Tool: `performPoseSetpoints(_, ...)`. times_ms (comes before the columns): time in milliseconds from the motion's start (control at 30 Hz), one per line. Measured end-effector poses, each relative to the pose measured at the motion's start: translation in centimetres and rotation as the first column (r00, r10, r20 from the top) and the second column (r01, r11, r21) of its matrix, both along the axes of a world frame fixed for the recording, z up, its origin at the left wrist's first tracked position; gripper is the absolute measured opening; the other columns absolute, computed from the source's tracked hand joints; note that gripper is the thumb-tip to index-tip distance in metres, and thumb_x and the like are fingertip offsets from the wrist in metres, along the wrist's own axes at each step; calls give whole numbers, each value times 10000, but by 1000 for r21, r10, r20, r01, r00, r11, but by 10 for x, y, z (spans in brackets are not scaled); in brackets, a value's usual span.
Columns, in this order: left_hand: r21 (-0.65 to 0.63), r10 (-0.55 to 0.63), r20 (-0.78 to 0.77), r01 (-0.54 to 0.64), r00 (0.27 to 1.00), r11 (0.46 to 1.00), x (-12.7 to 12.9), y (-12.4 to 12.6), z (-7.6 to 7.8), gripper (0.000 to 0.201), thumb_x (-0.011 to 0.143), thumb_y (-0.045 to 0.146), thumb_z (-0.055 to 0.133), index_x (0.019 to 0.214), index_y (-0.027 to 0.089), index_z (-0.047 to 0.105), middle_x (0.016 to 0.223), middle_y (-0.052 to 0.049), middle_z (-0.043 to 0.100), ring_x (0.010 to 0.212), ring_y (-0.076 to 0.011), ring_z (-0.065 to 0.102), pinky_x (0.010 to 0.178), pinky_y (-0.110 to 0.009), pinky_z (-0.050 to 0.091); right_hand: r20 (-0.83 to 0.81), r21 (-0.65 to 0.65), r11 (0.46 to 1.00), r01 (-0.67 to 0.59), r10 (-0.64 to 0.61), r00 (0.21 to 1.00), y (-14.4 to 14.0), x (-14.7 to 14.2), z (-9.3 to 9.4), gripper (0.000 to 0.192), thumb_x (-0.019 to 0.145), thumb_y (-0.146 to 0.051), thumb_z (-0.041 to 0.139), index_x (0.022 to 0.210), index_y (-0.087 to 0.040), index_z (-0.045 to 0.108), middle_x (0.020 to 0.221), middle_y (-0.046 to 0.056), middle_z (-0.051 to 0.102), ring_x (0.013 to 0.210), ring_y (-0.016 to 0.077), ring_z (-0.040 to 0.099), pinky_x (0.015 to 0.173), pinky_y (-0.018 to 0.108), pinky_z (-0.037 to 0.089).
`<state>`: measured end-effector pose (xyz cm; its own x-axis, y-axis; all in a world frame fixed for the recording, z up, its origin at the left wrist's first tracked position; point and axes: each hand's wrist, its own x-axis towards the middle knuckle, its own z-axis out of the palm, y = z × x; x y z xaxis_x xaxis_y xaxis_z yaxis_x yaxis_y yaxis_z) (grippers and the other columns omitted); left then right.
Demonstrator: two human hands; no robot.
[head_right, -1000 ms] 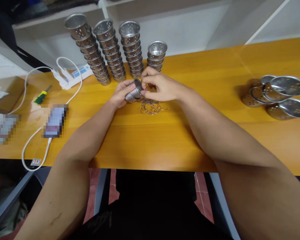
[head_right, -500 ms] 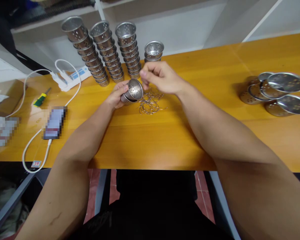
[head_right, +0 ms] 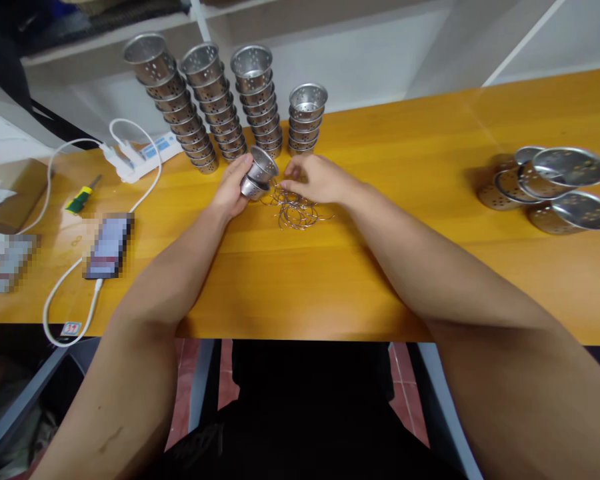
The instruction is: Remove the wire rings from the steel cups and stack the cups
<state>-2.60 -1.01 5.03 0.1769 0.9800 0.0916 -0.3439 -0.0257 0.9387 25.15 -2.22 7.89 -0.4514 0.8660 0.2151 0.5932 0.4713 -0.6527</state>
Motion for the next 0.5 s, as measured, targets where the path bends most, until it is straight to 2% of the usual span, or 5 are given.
performPoseSetpoints(100, -5, -10, 2, 10, 1000, 1000, 1, -2, -1, 485, 989, 647, 1106, 1175, 248, 905, 1199, -57, 954, 1330, -313, 934, 1195, -434, 754, -113, 13, 1000, -28, 29, 993, -5, -4, 2, 983, 1039, -896, 1029, 1762, -268, 807, 1755, 234, 766, 1340, 503, 847, 1213, 716, 748)
performPoseSetpoints(167, 14, -47, 0, 47, 999, 999, 3, -4, 0, 508, 950, 617, 1144, 1196, 241, 909, 1260, -71, 964, 1336, -305, 935, 1213, -412, 743, -181, 26, 997, -75, 78, 980, -7, -9, 3, 1184, 989, -971, 1041, 1907, -299, 713, 1895, 226, 673, 1433, 526, 821, 1242, 722, 745)
performPoseSetpoints(300, 65, -96, 12, 95, 995, 993, 6, -10, 5, 577, 910, 633, 1177, 1240, 240, 914, 1322, -81, 959, 1395, -331, 922, 1251, -452, 729, -296, 141, 983, -115, 153, 943, -5, -18, -2, 1186, 950, -1058, 1010, 1836, -306, 774, 1788, 221, 750, 1567, 540, 754, 1303, 757, 715)
performPoseSetpoints(433, 38, -92, -1, 92, 996, 995, 9, -14, 6, 567, 902, 619, 1186, 1229, 252, 903, 1324, -81, 957, 1478, -354, 901, 1305, -486, 713, -351, 114, 983, -141, 172, 920, -4, -20, -6, 1149, 892, -1102, 1021, 1721, -326, 843, 1655, 193, 800, 1436, 486, 798, 1189, 709, 754)
performPoseSetpoints(500, 21, -78, -5, 78, 997, 997, 10, -11, 5, 554, 923, 637, 1167, 1216, 247, 905, 1299, -85, 959, 1445, -345, 914, 1276, -470, 730, -380, 98, 987, -126, 154, 912, -2, -16, -1, 1118, 865, -1100, 1046, 1661, -335, 867, 1625, 174, 810, 1396, 467, 792, 1199, 695, 733)
